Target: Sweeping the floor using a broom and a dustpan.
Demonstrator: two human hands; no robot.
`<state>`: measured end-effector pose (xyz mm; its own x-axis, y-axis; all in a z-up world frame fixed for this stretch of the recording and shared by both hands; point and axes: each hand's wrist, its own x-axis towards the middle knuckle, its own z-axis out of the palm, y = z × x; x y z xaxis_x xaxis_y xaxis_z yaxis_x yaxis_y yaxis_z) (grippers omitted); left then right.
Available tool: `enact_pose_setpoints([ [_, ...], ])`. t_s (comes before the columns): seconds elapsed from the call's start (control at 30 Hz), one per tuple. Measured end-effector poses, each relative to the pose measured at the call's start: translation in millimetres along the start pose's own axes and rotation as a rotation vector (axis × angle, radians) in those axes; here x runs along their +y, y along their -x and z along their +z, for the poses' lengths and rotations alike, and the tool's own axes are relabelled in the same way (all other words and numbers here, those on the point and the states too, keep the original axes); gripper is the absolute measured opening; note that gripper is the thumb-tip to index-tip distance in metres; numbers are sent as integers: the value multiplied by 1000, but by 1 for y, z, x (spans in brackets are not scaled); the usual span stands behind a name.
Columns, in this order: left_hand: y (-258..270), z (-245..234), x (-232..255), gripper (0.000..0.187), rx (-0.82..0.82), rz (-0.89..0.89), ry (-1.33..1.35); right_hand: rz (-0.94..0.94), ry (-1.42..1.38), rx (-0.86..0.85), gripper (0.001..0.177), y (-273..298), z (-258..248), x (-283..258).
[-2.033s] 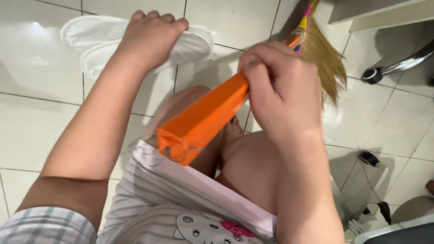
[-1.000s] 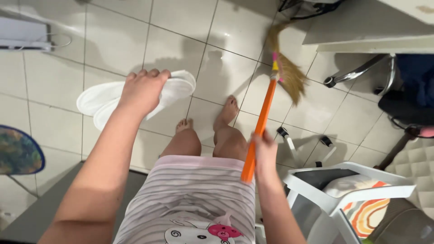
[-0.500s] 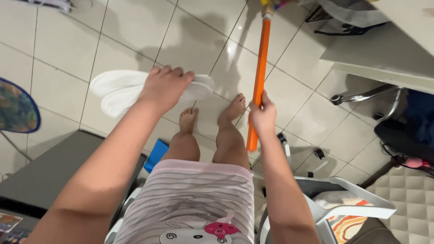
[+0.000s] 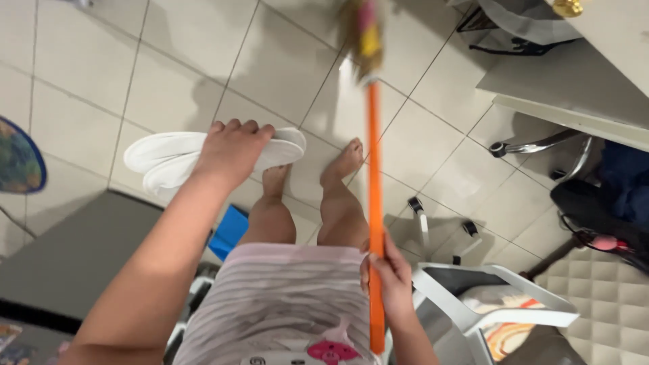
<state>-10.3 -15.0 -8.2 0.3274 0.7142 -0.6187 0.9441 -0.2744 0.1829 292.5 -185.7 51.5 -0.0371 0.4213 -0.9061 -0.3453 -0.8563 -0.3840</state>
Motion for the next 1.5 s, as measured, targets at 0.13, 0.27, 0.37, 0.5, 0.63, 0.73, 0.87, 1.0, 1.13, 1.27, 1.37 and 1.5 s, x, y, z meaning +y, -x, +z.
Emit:
enact_pose_setpoints([
  [0.13,18,15,-8,52,-14,-72,19,-96,36,28,41,-45,-11,-17],
  [0.27,33,18,-8,50,-67,-145,54,-297,297,26,22,-115,14,-108],
  [0.37,50,20,-7,54,-94,-217,132,-416,276,-5,15,-173,33,-164],
  [0.5,56,40,-11,54,-45,-269,165,-626,170,-145,22,-279,36,-241],
  [0.63,66,49,-9,56,-90,-333,227,-587,111,-165,13,-353,52,-263],
  [0.73,68,43,-6,59,-159,-389,266,-449,142,-48,12,-373,47,-246],
  [0.87,72,55,-3,58,-137,-384,251,-255,252,78,9,-400,19,-193],
  [1.0,74,61,-2,58,-135,-353,236,-253,803,11,14,-407,-68,-62],
  [1.13,75,59,-6,54,-97,-321,206,-13,972,0,38,-251,-71,23],
  [1.27,73,50,-15,51,-72,-269,166,-237,967,47,53,-79,-87,39],
  [1.37,73,41,-15,50,-161,-236,138,10,646,312,58,5,-89,45],
  [1.5,76,43,-20,46,-149,-190,118,13,540,556,51,5,-108,72],
])
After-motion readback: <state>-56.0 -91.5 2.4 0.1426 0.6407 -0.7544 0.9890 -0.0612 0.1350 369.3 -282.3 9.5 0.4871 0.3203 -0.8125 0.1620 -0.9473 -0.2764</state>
